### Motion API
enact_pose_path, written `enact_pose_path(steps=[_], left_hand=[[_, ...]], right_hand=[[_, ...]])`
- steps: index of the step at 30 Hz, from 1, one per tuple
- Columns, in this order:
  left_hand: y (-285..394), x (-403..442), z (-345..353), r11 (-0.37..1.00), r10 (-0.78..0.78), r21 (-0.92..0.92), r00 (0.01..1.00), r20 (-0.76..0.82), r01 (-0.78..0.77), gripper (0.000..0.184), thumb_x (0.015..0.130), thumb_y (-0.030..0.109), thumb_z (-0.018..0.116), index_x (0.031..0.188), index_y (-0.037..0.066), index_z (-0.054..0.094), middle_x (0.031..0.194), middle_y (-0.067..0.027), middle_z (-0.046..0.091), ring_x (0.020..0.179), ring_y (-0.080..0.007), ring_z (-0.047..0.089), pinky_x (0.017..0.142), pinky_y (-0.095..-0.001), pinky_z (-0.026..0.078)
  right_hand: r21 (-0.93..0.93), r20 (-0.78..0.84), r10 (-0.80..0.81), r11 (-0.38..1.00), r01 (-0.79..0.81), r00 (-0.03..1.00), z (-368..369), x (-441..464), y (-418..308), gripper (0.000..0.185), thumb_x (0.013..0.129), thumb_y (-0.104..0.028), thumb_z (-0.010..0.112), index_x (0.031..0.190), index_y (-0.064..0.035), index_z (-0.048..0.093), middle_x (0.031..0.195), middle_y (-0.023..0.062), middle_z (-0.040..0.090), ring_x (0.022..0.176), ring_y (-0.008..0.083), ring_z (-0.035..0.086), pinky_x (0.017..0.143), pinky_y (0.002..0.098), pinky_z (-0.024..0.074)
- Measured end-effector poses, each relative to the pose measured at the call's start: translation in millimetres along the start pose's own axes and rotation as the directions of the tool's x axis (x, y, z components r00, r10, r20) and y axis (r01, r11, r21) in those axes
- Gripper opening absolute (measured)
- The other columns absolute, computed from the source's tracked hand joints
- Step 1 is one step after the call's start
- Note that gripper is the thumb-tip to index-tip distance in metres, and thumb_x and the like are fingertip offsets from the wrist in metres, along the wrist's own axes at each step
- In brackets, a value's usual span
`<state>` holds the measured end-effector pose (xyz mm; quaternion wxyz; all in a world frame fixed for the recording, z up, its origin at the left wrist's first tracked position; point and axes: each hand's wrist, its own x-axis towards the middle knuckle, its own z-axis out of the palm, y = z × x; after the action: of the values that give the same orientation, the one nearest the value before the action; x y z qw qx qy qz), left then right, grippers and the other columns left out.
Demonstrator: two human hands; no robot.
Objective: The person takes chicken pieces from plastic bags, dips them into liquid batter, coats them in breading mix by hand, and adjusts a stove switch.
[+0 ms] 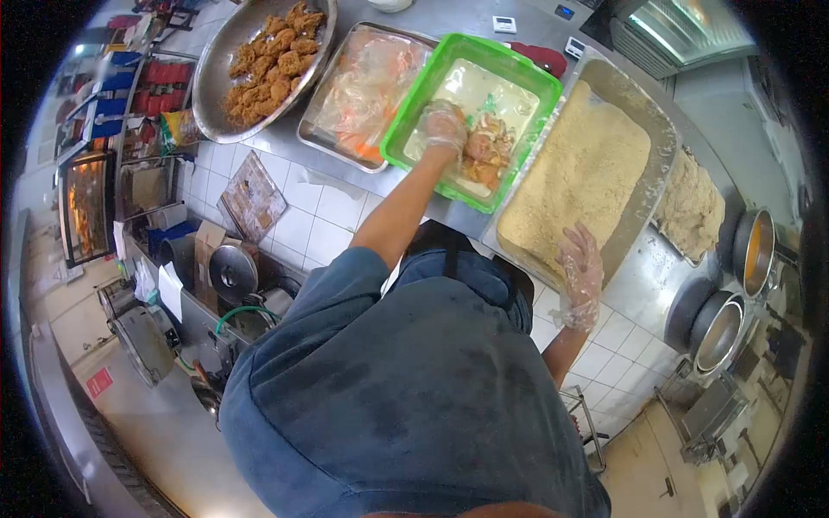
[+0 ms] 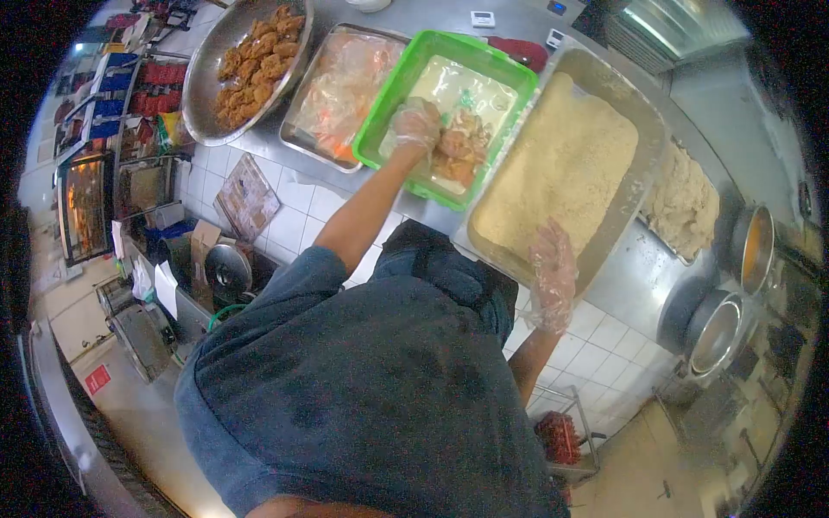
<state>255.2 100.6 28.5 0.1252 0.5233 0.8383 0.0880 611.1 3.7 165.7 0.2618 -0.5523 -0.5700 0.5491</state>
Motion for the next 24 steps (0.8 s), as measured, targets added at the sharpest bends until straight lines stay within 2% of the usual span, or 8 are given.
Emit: enact_pose_path(steps=[5,8,12,15,16,19,21,24], left_hand=[[-12,16,41,1.000,-0.013,0.011,0.986,-0.164,0.015,0.033,0.089,0.032,0.053,0.095,0.002,0.064,0.092,-0.0211,0.065,0.086,-0.0366,0.065,0.076,-0.0461,0.052],[-16,21,26,0.996,-0.045,-0.065,0.991,0.128,0.053,0.034,0.088,0.032,0.054,0.101,0.002,0.064,0.092,-0.0197,0.066,0.086,-0.0348,0.066,0.077,-0.0456,0.052],[-39,13,34,0.993,0.098,-0.076,0.989,0.111,-0.090,0.034,0.086,0.038,0.058,0.113,0.017,0.065,0.094,-0.0177,0.067,0.087,-0.0332,0.066,0.076,-0.0453,0.052],[-45,0,23,0.998,0.056,0.013,0.981,0.184,-0.060,0.042,0.085,0.041,0.059,0.118,0.016,0.063,0.097,-0.0191,0.067,0.089,-0.0334,0.066,0.076,-0.0457,0.052],[-44,-6,16,0.996,0.093,-0.018,0.976,0.199,-0.091,0.053,0.081,0.047,0.062,0.116,0.007,0.063,0.103,-0.0201,0.067,0.091,-0.0333,0.066,0.079,-0.0449,0.052],[-14,-45,-68,0.970,0.230,-0.133,0.945,0.235,-0.203,0.046,0.076,0.044,0.063,0.087,0.000,0.069,0.088,-0.0218,0.068,0.087,-0.0350,0.067,0.077,-0.0446,0.052],[3,-40,-67,0.998,-0.024,-0.046,0.943,0.332,0.042,0.056,0.073,0.053,0.064,0.093,0.001,0.070,0.092,-0.0227,0.068,0.088,-0.0354,0.067,0.077,-0.0452,0.052],[17,-27,-66,0.993,0.032,-0.114,0.982,0.186,-0.010,0.045,0.079,0.043,0.063,0.098,0.003,0.071,0.100,-0.0233,0.068,0.096,-0.0365,0.066,0.081,-0.0442,0.052]], right_hand=[[0.109,-0.068,0.124,0.987,-0.116,0.990,24,-7,-20,0.057,0.088,-0.021,0.066,0.139,-0.0068,0.043,0.126,0.0154,0.056,0.109,0.0233,0.058,0.085,0.0332,0.0498],[0.117,-0.155,0.171,0.981,-0.154,0.973,21,-10,-40,0.049,0.089,-0.010,0.063,0.136,-0.0069,0.048,0.122,0.0151,0.058,0.106,0.0206,0.058,0.086,0.0315,0.0487],[0.160,-0.212,0.186,0.975,-0.154,0.959,10,-16,-42,0.053,0.089,-0.012,0.064,0.138,-0.0077,0.045,0.122,0.0149,0.058,0.106,0.0201,0.058,0.086,0.0306,0.0478],[0.193,-0.245,0.181,0.972,-0.135,0.952,2,-17,-38,0.055,0.089,-0.013,0.065,0.139,-0.0079,0.044,0.124,0.0144,0.057,0.107,0.0199,0.057,0.088,0.0308,0.0474],[0.208,-0.257,0.190,0.969,-0.138,0.948,-1,-20,-36,0.056,0.088,-0.013,0.065,0.139,-0.0079,0.043,0.124,0.0143,0.056,0.108,0.0198,0.056,0.089,0.0308,0.0472],[0.295,-0.255,0.096,0.955,-0.017,0.962,-8,-31,-28,0.056,0.088,-0.011,0.065,0.140,-0.0078,0.042,0.125,0.0143,0.055,0.109,0.0194,0.056,0.091,0.0311,0.0472],[0.230,-0.258,0.092,0.973,-0.031,0.962,-20,-35,-18,0.056,0.088,-0.010,0.065,0.140,-0.0078,0.042,0.124,0.0142,0.056,0.109,0.0190,0.056,0.092,0.0308,0.0474],[0.219,-0.312,0.087,0.976,-0.017,0.946,-29,-41,-3,0.055,0.088,-0.008,0.065,0.138,-0.0077,0.044,0.121,0.0137,0.057,0.106,0.0176,0.057,0.091,0.0302,0.0481]])
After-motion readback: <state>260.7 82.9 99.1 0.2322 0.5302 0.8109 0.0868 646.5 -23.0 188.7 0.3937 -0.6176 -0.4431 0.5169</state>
